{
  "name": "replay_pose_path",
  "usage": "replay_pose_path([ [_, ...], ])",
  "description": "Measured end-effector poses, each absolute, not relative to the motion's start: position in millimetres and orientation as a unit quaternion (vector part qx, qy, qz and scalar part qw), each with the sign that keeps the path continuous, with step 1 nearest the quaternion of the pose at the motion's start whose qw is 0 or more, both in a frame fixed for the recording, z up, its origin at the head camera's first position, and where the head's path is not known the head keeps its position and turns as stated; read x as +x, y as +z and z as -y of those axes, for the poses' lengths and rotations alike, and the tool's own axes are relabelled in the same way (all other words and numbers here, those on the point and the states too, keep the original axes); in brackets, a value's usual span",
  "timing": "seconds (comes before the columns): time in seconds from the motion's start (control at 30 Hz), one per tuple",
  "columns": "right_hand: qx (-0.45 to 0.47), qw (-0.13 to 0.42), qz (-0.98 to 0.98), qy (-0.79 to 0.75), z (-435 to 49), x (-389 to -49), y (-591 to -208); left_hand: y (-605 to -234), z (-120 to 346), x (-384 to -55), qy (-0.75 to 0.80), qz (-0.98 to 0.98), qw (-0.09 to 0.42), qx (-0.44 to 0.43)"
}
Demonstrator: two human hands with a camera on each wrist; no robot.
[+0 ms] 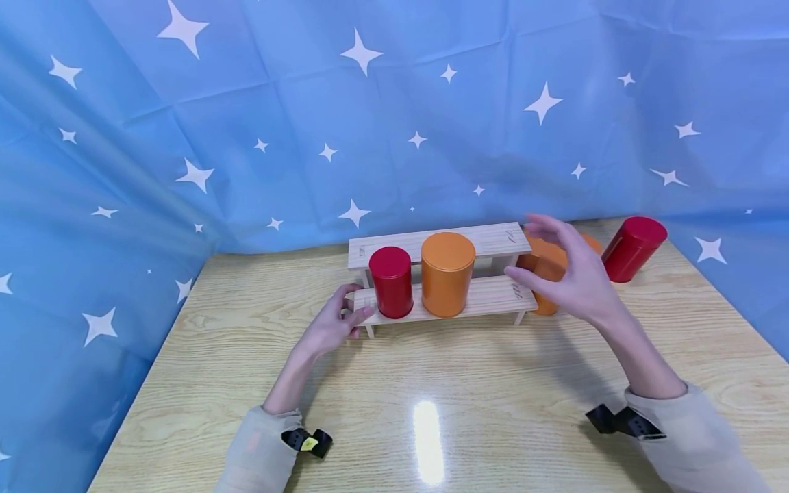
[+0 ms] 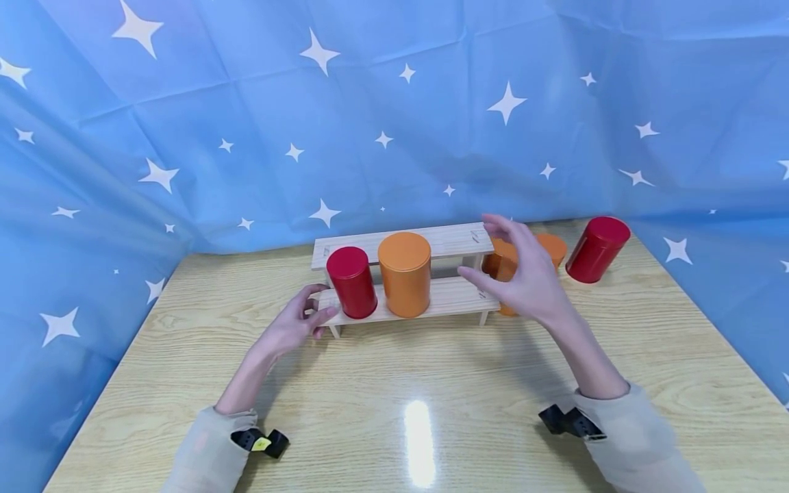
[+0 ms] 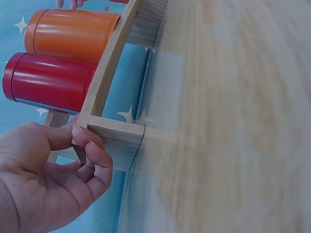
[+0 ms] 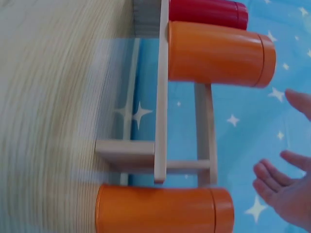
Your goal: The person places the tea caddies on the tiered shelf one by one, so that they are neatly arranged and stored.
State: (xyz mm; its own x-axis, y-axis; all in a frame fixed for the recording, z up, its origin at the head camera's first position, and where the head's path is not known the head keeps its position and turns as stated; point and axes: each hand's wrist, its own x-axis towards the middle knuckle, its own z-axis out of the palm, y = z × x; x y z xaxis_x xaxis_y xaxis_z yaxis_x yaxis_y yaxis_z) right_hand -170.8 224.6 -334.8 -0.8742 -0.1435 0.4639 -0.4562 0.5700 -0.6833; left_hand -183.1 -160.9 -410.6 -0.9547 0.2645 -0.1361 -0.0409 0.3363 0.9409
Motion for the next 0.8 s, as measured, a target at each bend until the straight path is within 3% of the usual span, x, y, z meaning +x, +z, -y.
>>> replay_pose_path([
  [0.4,0.125,0.182,0.883,0.414,-256.4,-171.3,-343.8,-412.7,161.0,-184.4,0.575,-0.805,0.132,0.067],
  [0.8,0.078,0.133,0.904,0.398,-275.2,-172.2,-353.0,-410.2,159.8,-182.4,0.572,-0.808,0.131,0.055],
])
